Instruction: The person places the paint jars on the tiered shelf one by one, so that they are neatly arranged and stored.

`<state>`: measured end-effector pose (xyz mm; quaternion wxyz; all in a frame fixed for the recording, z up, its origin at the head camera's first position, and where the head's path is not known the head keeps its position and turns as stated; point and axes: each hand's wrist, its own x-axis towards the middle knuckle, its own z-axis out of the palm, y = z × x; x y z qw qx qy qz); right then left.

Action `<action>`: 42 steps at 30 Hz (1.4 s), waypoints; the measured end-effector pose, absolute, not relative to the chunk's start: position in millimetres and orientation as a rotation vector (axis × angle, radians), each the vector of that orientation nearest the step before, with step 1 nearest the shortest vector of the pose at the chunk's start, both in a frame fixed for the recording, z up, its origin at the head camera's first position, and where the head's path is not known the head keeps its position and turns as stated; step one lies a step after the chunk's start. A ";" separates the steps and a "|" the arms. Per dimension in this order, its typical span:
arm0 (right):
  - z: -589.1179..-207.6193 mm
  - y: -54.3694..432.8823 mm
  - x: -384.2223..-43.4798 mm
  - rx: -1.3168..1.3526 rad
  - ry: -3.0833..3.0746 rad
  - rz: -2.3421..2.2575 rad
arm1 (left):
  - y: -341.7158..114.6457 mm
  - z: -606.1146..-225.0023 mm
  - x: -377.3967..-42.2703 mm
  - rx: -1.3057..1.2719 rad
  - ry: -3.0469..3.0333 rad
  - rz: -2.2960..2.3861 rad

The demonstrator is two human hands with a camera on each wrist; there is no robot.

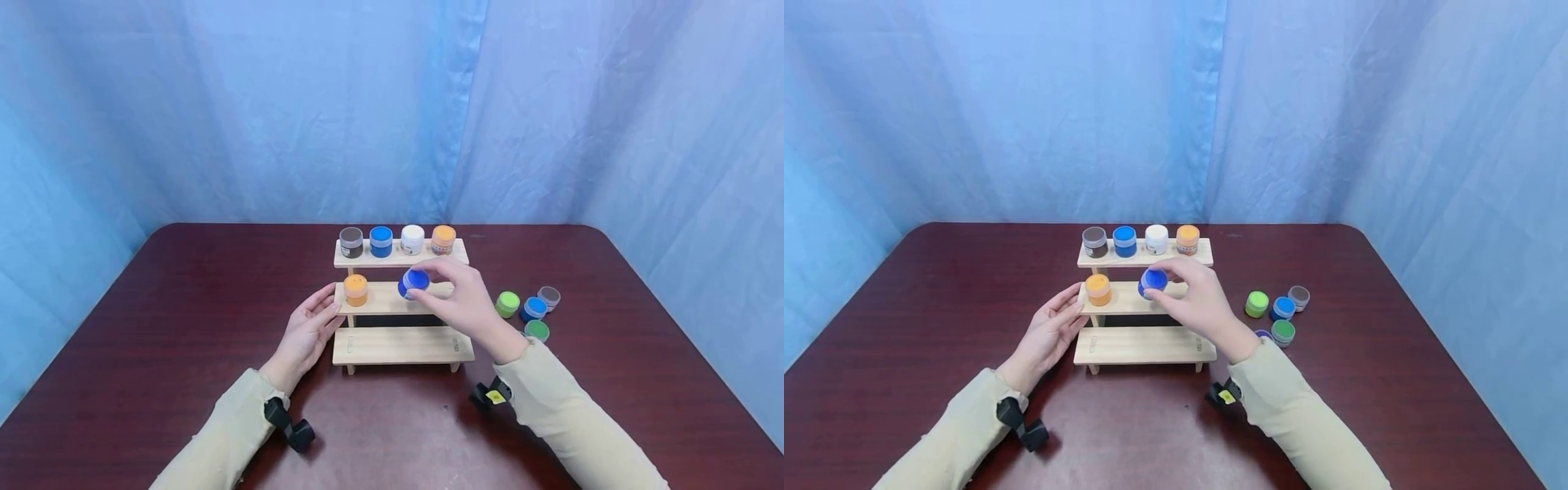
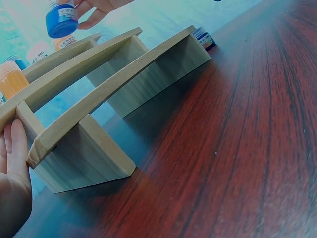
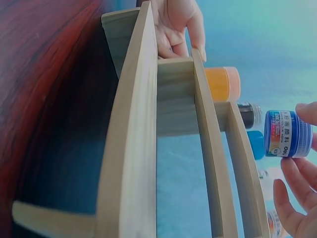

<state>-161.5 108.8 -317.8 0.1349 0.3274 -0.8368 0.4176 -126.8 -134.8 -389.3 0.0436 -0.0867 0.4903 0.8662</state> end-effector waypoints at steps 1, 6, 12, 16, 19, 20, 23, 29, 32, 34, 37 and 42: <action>-318.4 106.9 -161.7 0.949 -2.423 1.209 | -134.8 -389.4 -126.4 -0.269 1.500 2.646; -318.3 97.6 -162.1 0.952 -2.423 1.215 | -135.1 -389.4 -124.5 -0.273 1.504 2.644; -317.1 87.8 -160.6 0.966 -2.424 1.170 | -136.5 -388.5 -120.7 -0.263 1.480 2.662; -315.0 84.0 -160.5 0.970 -2.433 1.142 | -136.0 -386.7 -119.6 -0.254 1.487 2.657; -313.3 81.5 -161.7 0.973 -2.432 1.119 | -135.4 -384.8 -120.1 -0.249 1.495 2.657; -312.9 80.9 -162.0 0.973 -2.435 1.111 | -134.9 -384.5 -120.6 -0.247 1.496 2.657; -313.6 79.1 -163.1 0.974 -2.443 1.097 | -133.8 -384.0 -121.3 -0.250 1.490 2.656; -316.6 74.5 -163.4 0.984 -2.449 1.075 | -132.7 -384.6 -122.2 -0.253 1.498 2.647; -319.2 72.7 -162.9 0.984 -2.469 1.077 | -132.6 -385.4 -122.1 -0.265 1.504 2.634; -320.9 71.9 -162.9 0.984 -2.491 1.080 | -132.9 -386.2 -122.1 -0.276 1.507 2.628; -322.8 70.7 -163.7 0.974 -2.528 1.066 | -133.3 -386.7 -122.5 -0.277 1.518 2.623; -324.4 68.4 -165.2 0.957 -2.565 1.034 | -132.9 -386.1 -123.9 -0.260 1.536 2.620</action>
